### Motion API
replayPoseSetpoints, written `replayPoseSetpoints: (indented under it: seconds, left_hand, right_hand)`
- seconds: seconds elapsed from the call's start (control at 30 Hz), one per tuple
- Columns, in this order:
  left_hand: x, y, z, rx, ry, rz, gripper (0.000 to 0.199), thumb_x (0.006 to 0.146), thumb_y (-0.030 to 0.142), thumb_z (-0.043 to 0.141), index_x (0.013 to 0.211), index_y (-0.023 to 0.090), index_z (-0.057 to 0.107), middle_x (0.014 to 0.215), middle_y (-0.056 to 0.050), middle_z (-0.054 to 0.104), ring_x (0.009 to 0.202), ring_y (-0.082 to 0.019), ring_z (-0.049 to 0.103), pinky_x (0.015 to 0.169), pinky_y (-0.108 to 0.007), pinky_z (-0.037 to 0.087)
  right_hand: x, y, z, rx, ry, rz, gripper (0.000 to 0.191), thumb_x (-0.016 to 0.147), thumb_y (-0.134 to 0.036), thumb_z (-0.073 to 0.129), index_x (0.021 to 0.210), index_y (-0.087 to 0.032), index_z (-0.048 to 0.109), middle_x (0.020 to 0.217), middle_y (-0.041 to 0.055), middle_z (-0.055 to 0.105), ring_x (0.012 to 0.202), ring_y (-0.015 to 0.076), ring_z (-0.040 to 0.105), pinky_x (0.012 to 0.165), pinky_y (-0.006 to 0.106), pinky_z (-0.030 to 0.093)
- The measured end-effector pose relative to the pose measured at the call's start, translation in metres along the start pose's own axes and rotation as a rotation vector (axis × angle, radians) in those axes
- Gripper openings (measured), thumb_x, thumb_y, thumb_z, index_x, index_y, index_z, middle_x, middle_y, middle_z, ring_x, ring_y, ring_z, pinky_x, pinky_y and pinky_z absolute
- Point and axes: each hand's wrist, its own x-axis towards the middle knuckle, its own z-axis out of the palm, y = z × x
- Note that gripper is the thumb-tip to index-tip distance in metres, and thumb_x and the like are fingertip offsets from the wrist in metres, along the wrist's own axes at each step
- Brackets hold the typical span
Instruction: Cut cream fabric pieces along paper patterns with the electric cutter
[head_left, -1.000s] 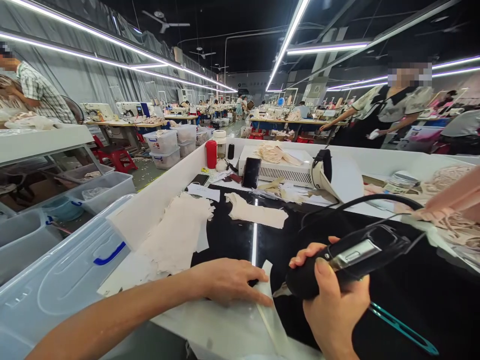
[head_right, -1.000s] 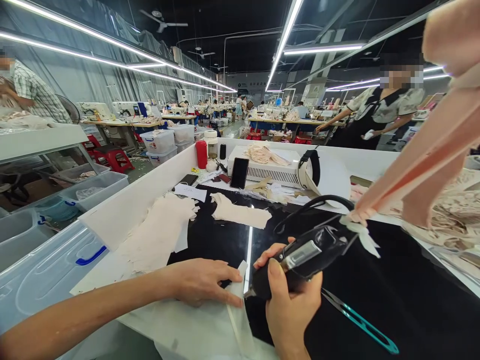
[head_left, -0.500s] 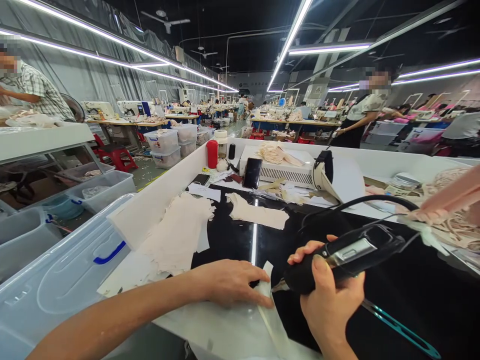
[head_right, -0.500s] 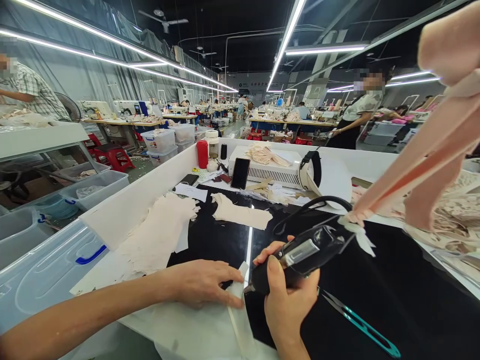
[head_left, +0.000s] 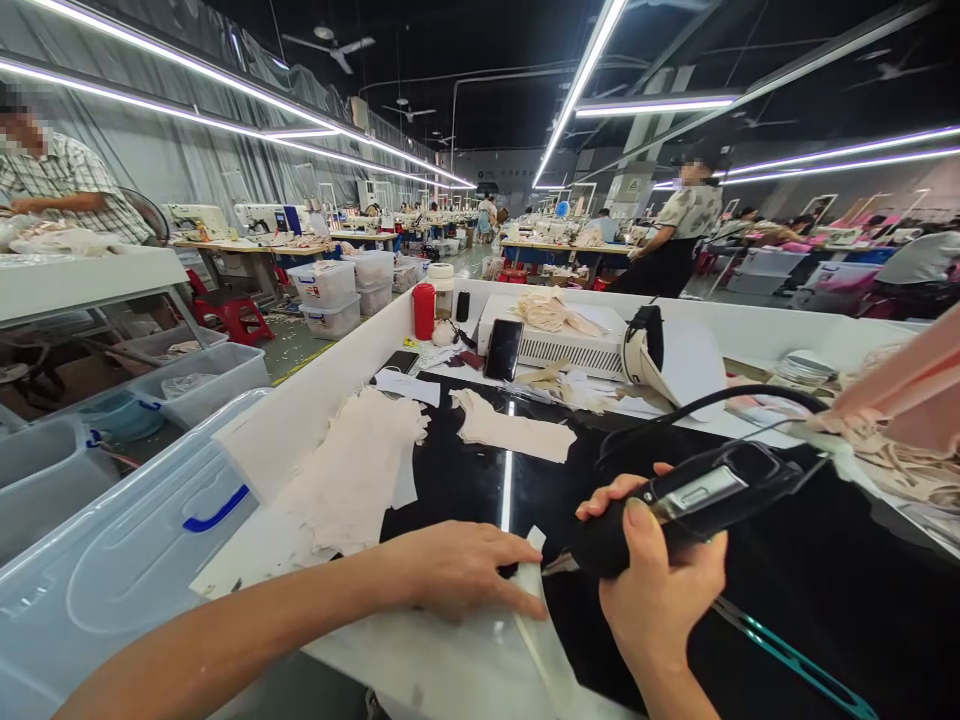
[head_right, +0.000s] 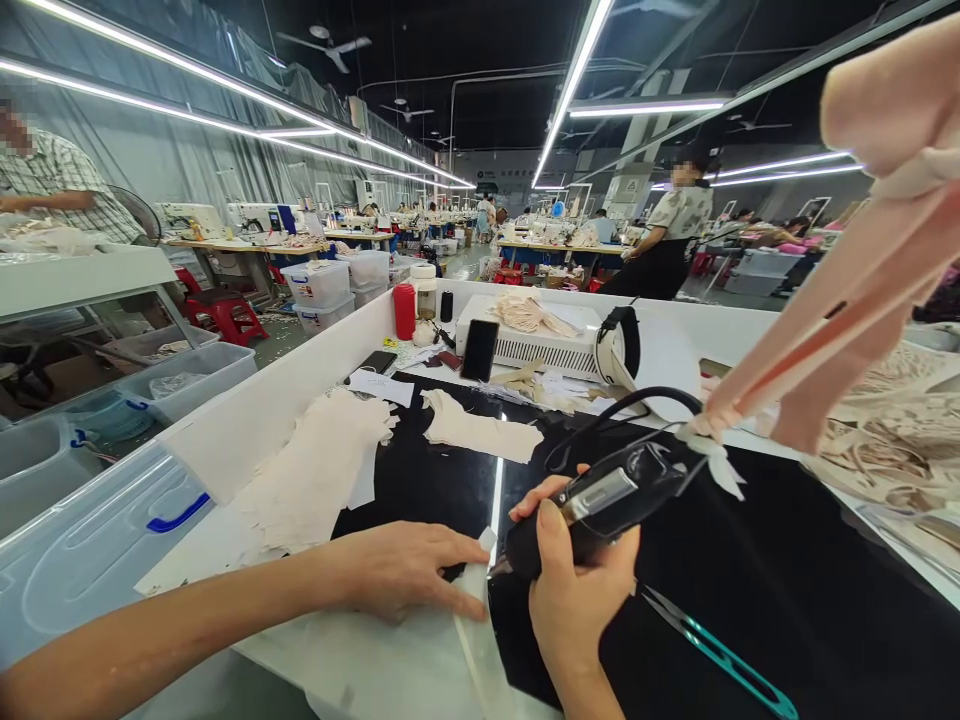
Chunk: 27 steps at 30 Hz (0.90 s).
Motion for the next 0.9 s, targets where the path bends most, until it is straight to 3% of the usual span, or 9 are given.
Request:
replayPoseSetpoints:
  seconds: [0.37,0.53,0.77,0.9]
  left_hand:
    - [0.001,-0.001,-0.002,-0.018,-0.024,-0.011,0.059,0.088,0.011,0.065,0.143,0.032,0.062,0.168,-0.005,0.036,0.148,-0.031,0.045,0.118,-0.041,0.04]
    - [-0.001,-0.004,0.003,-0.064,0.033,-0.011,0.058,0.09,0.016,0.065,0.145,0.034,0.061,0.166,-0.004,0.039,0.147,-0.031,0.048,0.118,-0.043,0.042]
    - [0.014,0.006,-0.002,-0.188,0.174,-0.217,0.05,0.1,0.012,0.05,0.145,0.032,0.062,0.144,-0.003,0.065,0.127,-0.025,0.066,0.109,-0.033,0.052]
    - [0.031,0.007,0.003,-0.19,0.247,-0.335,0.037,0.101,0.017,0.059,0.136,0.026,0.068,0.134,-0.006,0.07,0.122,-0.026,0.068,0.108,-0.034,0.053]
  right_hand:
    - [-0.003,0.008,-0.005,-0.048,-0.008,0.034,0.04,0.087,-0.033,0.083,0.12,-0.025,0.06,0.086,-0.003,0.068,0.068,0.0154,0.063,0.067,0.033,0.056]
    - [0.0,0.01,-0.009,-0.1,-0.001,0.049,0.046,0.085,-0.042,0.084,0.119,-0.024,0.059,0.085,-0.003,0.067,0.064,0.0153,0.063,0.066,0.031,0.054]
    - [0.007,0.0,-0.019,-0.286,0.029,0.088,0.045,0.083,-0.054,0.081,0.111,-0.024,0.06,0.09,-0.0026,0.068,0.07,0.0166,0.063,0.077,0.032,0.053]
    - [0.014,-0.004,-0.033,-0.457,-0.002,0.008,0.043,0.087,-0.059,0.075,0.109,-0.023,0.063,0.095,0.0001,0.07,0.082,0.0217,0.067,0.085,0.034,0.053]
